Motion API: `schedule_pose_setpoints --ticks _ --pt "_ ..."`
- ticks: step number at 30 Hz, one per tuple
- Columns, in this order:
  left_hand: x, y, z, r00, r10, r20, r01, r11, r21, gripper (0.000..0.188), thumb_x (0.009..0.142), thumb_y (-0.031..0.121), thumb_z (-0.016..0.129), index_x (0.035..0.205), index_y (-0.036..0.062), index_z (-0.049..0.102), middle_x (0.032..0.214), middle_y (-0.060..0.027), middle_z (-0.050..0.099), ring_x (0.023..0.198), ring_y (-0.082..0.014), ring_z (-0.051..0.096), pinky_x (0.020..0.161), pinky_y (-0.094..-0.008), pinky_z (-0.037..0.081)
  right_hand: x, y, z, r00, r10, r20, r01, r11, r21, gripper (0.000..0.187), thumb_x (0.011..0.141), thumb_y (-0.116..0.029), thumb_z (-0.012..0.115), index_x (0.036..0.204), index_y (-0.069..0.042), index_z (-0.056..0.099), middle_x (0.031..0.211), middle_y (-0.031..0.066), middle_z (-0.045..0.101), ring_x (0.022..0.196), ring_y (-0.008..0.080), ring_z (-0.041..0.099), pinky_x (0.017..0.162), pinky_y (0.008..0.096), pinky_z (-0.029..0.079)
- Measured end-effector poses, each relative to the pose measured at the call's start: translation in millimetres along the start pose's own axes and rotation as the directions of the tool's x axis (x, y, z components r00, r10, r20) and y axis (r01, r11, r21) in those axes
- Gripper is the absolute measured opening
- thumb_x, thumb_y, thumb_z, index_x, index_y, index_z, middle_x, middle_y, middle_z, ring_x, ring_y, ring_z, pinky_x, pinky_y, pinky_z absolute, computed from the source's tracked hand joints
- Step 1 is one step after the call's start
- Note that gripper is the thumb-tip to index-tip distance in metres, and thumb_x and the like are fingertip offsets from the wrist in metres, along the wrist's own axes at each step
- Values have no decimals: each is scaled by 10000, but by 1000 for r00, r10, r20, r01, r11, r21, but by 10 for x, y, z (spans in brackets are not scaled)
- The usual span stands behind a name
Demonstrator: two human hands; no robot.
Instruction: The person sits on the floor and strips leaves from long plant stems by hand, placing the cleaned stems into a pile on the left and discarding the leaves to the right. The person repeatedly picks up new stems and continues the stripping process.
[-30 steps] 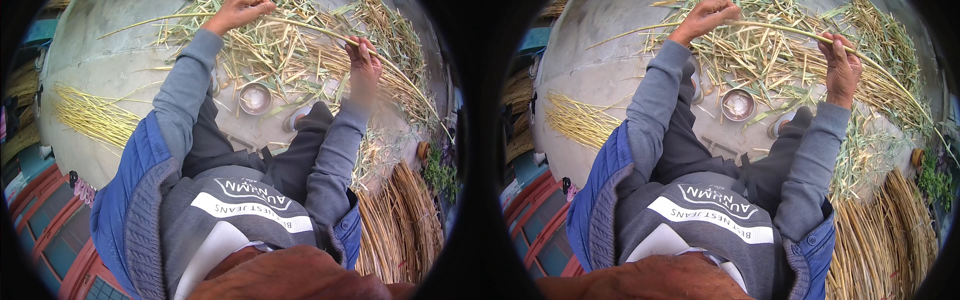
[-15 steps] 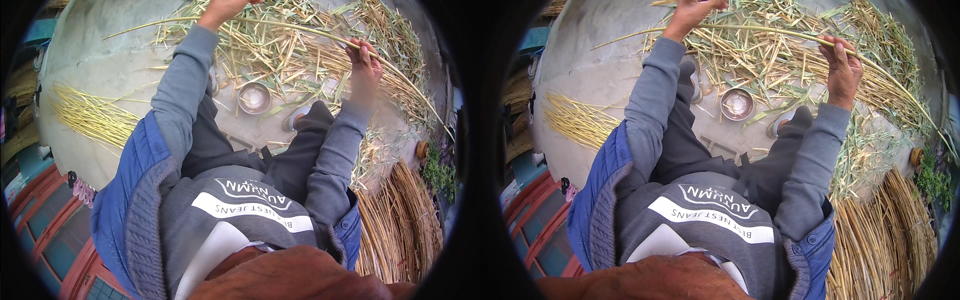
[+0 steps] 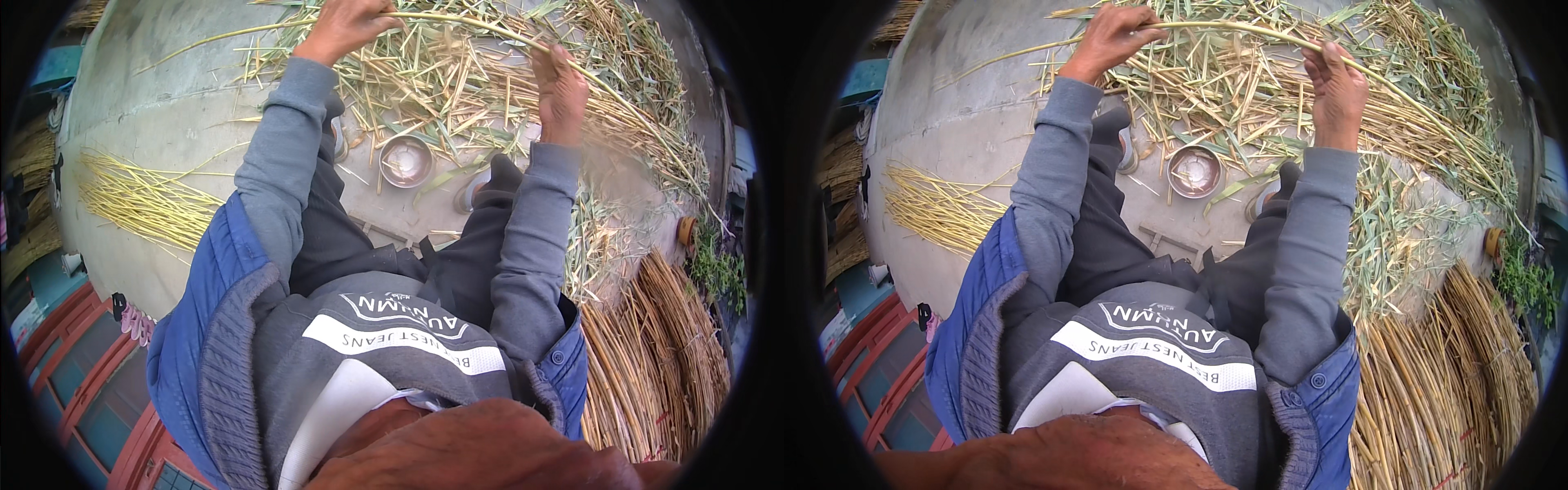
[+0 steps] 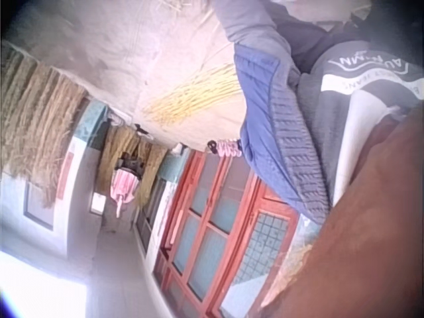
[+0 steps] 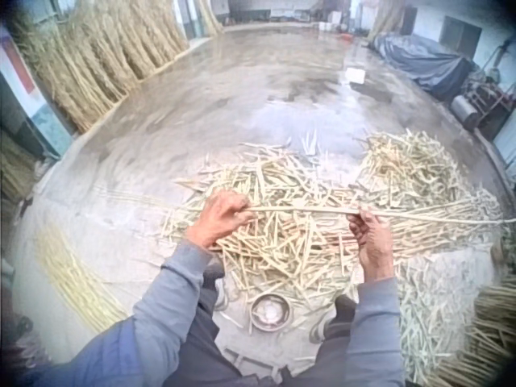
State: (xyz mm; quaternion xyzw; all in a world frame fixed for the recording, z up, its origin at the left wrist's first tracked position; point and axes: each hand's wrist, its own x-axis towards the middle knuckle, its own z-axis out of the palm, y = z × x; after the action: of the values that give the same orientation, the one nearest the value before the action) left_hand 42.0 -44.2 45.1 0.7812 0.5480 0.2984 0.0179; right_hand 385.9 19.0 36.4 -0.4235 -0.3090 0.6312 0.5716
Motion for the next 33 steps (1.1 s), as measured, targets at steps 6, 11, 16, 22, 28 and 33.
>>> schedule_pose_setpoints --ticks 6,11,16,22,28,33 --pt "184 412 315 954 161 -254 -197 972 -126 291 788 252 823 973 55 716 808 -114 710 756 -298 690 658 -400 507 -122 268 221 981 24 193 -41 995 87 245 947 -99 734 1127 33 634 1016 192 749 891 271 768 755 300 666" --pt "230 419 211 1000 -2 -21 -7 907 -421 156 829 186 819 860 55 740 764 -115 708 670 -242 687 589 -368 514 -128 237 215 987 -9 160 11 1000 -11 257 961 -126 724 1158 20 649 1098 199 733 1018 325 734 853 358 618" --pt "144 310 106 980 -163 112 196 877 -439 183 863 211 813 879 39 752 744 -120 712 645 -209 688 582 -340 526 -80 93 108 967 -19 254 8 999 44 245 978 -103 694 1165 36 619 1037 208 733 939 308 761 794 318 664" --pt "164 476 321 992 60 -113 -80 981 -177 231 822 257 834 868 53 735 722 -99 680 643 -270 661 586 -381 484 -148 112 184 967 -94 236 84 995 53 228 996 -125 677 1140 40 612 1002 211 737 927 309 764 781 316 667" --pt "189 582 366 948 116 -297 -184 960 -211 190 797 196 840 877 59 735 711 -81 673 630 -263 645 589 -374 475 -170 70 157 968 -132 214 128 991 30 240 996 -145 683 1107 56 611 948 231 741 886 306 768 762 322 671" --pt "117 613 429 970 -244 6 196 765 -614 146 820 99 840 913 22 758 778 -79 743 680 -155 697 620 -289 541 -197 31 116 951 -148 272 148 989 20 236 987 -133 693 1099 59 611 986 235 733 887 315 767 766 326 672"
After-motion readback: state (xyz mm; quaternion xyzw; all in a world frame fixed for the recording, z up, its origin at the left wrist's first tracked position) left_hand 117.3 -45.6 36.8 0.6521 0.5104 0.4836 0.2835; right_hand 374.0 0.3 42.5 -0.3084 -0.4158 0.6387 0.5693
